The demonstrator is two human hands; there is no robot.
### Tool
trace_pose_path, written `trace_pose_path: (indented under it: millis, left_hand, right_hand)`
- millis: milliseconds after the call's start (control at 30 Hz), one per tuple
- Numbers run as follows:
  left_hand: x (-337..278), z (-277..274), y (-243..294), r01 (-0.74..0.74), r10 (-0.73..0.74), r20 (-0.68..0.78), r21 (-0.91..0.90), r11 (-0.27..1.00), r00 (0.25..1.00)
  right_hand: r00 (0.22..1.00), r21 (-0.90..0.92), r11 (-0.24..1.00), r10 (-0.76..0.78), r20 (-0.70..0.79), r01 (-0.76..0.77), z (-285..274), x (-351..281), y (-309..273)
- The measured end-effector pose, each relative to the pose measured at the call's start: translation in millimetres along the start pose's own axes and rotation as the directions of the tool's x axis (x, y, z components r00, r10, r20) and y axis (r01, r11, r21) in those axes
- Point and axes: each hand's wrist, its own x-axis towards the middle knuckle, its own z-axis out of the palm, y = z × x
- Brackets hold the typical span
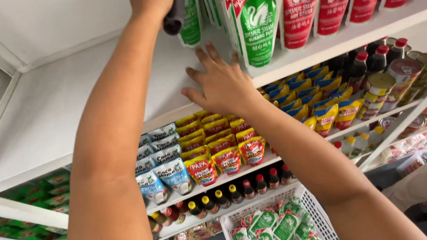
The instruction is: Wiping down condiment pouches with a cloth and arranging them on a grocery store shelf.
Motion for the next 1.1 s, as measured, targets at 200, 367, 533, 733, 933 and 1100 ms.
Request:
trace_pose_path:
  millis: [200, 367, 533, 733, 933, 1100]
  left_hand:
    - [-4, 7, 15, -0.005, -0.015, -0.204, -0.096, 0.995, 0.979]
    - [-2, 30, -4, -0.081, 0.061, -0.186, -0.104, 0.991, 0.981]
    - [-11, 28, -3, -0.116, 0.090, -0.170, -0.151, 0.982, 0.981]
    - [-12, 29, 0, -0.080, 0.046, -0.160, -0.214, 0.973, 0.986]
    - [-13, 33, -3, -0.116, 0.069, -0.191, -0.246, 0.962, 0.979]
    - [-15, 34, -3, -0.092, 0.038, -0.184, -0.296, 0.951, 0.982]
  right_hand:
    - [0.960, 0.094, 0.990, 0.078, 0.268, -0.107, -3, 8, 4]
    - [0.960, 0.050, 0.994, 0.084, 0.266, -0.101, -2, 4, 1]
    - [0.962, 0.070, 0.991, 0.091, 0.258, -0.112, -4, 3, 1]
    - [0.956, 0.056, 0.992, 0.092, 0.279, -0.112, -5, 4, 0]
    - [0.954, 0.057, 0.991, 0.100, 0.283, -0.121, -3, 5, 1]
    - [0.949, 0.051, 0.991, 0.102, 0.297, -0.123, -5, 5, -1]
